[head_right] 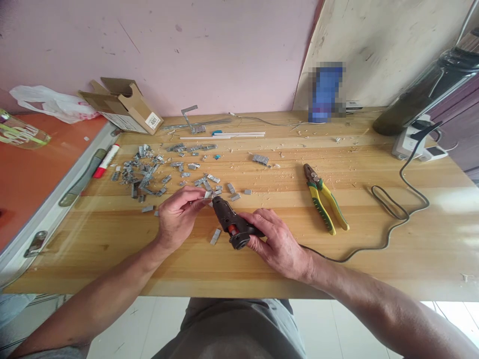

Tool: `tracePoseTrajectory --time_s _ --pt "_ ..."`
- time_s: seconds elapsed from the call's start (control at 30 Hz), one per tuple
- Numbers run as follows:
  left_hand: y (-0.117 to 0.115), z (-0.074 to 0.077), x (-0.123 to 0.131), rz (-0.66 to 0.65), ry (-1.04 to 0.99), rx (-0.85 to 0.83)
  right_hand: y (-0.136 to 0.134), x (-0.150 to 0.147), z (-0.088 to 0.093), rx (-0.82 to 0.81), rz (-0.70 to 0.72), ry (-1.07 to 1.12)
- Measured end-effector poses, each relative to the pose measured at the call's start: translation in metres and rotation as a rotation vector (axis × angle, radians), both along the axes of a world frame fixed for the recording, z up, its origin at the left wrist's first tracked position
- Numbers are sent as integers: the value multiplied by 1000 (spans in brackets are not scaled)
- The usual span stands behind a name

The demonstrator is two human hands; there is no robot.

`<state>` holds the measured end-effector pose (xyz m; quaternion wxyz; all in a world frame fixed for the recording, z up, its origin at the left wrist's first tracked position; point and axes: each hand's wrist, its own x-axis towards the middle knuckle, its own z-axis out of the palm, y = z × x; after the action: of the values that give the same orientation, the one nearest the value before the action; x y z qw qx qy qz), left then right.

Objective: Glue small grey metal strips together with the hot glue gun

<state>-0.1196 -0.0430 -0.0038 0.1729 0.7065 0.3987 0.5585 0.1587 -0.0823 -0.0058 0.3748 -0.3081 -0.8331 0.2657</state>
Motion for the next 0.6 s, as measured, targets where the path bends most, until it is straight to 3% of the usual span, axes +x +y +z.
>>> tracePoseTrajectory --time_s 0.6 --pt "0 0 1 41 99 115 -2 -2 6 -160 22 28"
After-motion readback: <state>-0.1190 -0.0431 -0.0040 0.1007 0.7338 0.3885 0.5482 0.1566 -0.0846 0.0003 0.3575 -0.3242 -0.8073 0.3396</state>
